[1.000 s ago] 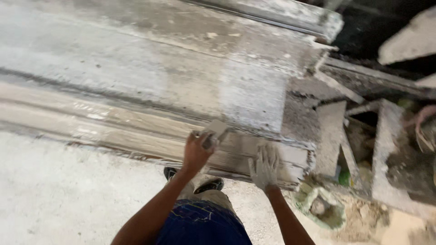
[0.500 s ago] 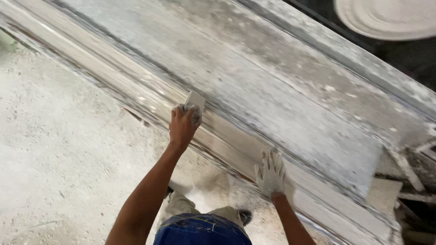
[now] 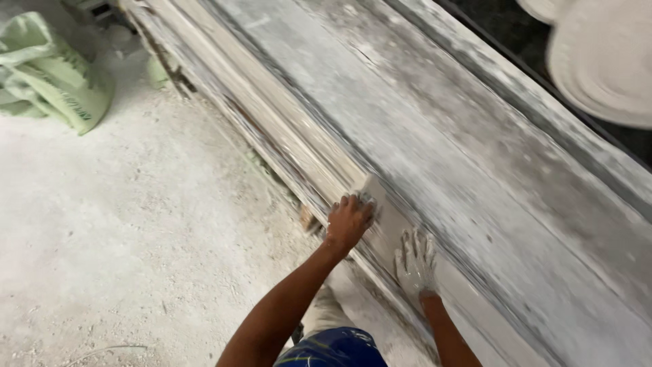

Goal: The person repeatedly scoops a white paste from a bucket and spreads it along the grooves of a long decorative molding piece. They use a small trowel to smooth the paste into the grooves and occasionally wipe the surface with a cloth. The person works along the length of the molding, refilling the trowel as needed.

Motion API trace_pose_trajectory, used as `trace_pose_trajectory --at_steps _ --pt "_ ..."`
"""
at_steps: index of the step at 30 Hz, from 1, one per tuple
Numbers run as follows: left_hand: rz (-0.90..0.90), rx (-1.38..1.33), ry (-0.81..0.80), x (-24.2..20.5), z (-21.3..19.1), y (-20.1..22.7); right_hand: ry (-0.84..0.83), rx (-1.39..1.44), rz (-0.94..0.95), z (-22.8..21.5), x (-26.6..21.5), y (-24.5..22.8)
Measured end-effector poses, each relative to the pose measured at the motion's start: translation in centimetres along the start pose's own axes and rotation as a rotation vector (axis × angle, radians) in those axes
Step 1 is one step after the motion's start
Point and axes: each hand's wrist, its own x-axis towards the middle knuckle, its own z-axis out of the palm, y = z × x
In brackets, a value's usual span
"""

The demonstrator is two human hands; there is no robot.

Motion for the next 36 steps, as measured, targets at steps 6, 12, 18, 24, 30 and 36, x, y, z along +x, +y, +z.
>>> trace_pose_trajectory --at_steps 6,12,18,24,30,36 --pt "-0.106 -0.089 -0.064 7.4 -5.5 -14.6 0.272 -0.041 -0.179 2.5 14.9 -11.7" --pt "-0.175 -0.130 0.068 16.7 -12.1 -31.0 0.352 -0.050 -0.360 4.0 31.6 -26.8" --pt "-0.422 -0.397 0.169 24.2 -18.4 -46.0 -0.010 -0.021 -0.100 3.0 42.1 -40.1" --pt "-0.425 -0.557 0.351 34.0 -26.9 -69.6 0.188 -0.147 -0.223 6.2 46.6 -49.4" --pt "-0.336 -0.554 0.644 45.1 -39.7 -91.9 0.612 -0.136 -0.526 7.6 53.7 -59.6" --pt "-0.116 0.096 0.357 52.8 -42.9 -104.0 0.372 0.214 0.045 8.9 60.3 -68.7"
